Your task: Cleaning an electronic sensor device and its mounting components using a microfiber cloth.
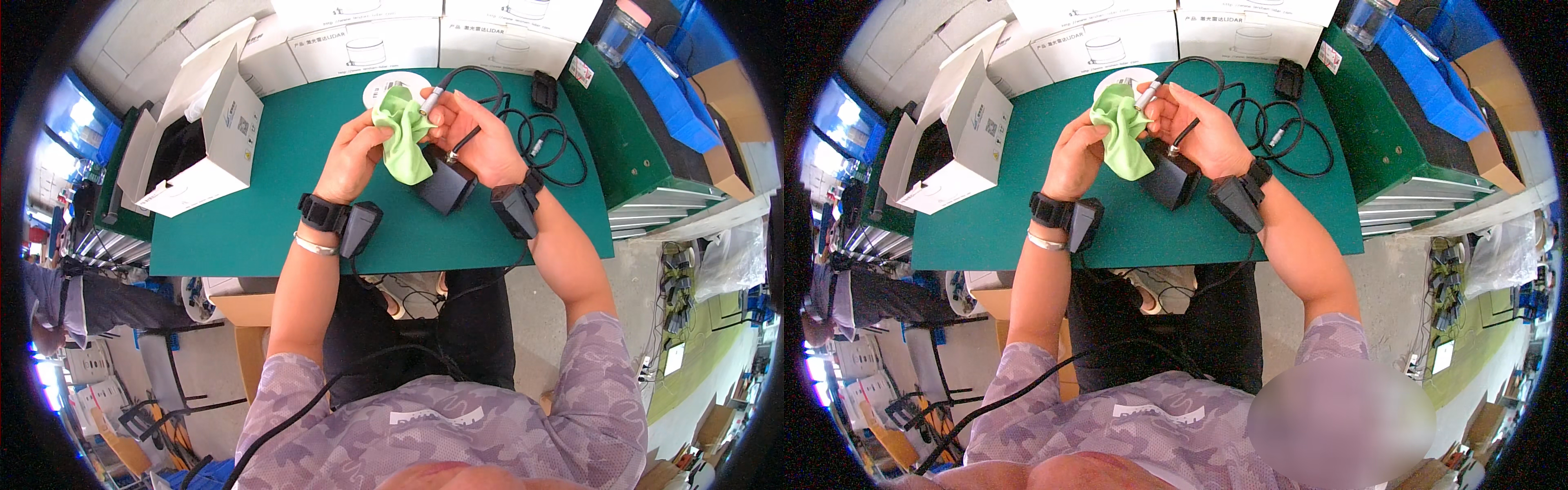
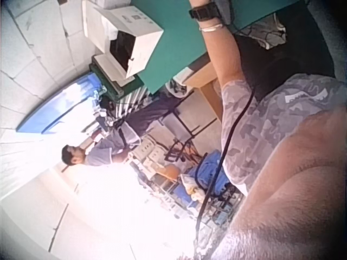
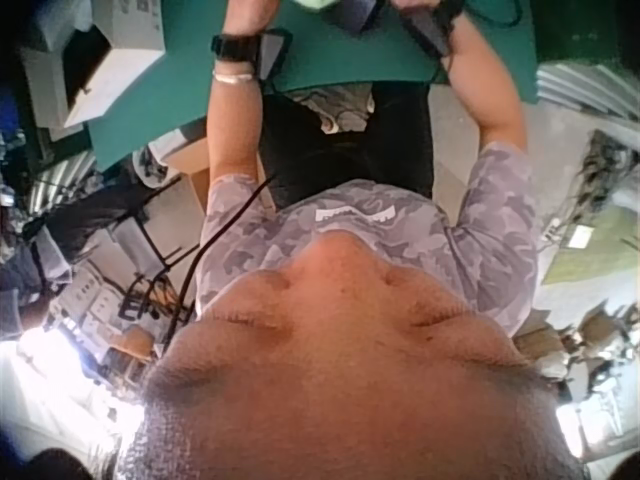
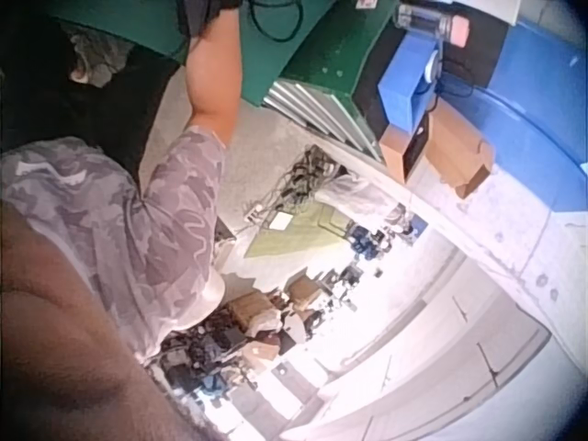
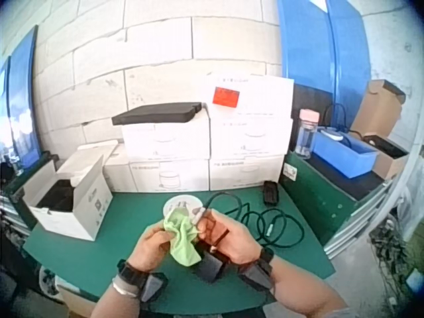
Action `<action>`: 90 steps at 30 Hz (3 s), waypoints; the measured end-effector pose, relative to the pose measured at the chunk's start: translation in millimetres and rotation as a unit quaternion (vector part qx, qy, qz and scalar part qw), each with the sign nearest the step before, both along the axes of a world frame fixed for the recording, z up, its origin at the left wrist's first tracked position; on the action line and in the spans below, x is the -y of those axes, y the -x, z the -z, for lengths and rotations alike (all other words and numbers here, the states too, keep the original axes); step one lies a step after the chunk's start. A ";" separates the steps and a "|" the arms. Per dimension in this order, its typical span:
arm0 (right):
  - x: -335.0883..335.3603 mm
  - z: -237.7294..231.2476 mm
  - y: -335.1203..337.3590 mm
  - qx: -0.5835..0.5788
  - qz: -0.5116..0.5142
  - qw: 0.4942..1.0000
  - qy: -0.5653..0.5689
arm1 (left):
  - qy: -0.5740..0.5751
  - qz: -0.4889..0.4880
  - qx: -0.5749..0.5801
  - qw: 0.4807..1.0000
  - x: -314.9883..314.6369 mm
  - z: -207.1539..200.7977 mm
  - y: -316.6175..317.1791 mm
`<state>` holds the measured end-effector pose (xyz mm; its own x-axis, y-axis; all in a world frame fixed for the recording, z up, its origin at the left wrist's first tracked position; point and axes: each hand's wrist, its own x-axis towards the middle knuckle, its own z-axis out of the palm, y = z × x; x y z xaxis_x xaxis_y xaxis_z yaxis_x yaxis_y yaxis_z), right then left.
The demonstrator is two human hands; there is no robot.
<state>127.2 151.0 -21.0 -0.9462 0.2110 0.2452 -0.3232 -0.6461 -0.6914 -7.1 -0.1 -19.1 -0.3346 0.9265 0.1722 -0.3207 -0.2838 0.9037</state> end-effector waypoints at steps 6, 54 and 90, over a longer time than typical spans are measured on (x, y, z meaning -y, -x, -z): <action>-0.3 -1.2 -0.9 -0.002 0.002 1.000 0.000 | -0.001 -0.073 -0.147 0.986 -2.1 2.3 -1.5; 11.3 -1.2 -1.9 0.007 0.018 0.995 -0.099 | -0.003 -0.243 -0.320 0.916 -4.0 1.7 -7.3; 16.2 -4.7 -7.4 0.074 0.096 0.979 -0.164 | -0.021 -0.252 -0.343 0.905 -7.4 5.5 -19.7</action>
<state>134.7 134.7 -16.3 -0.9270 0.3221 0.1924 -0.2972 -0.3176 -0.9004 12.5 7.3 -24.6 -0.5143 0.6740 0.5303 0.4907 -0.2759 0.8265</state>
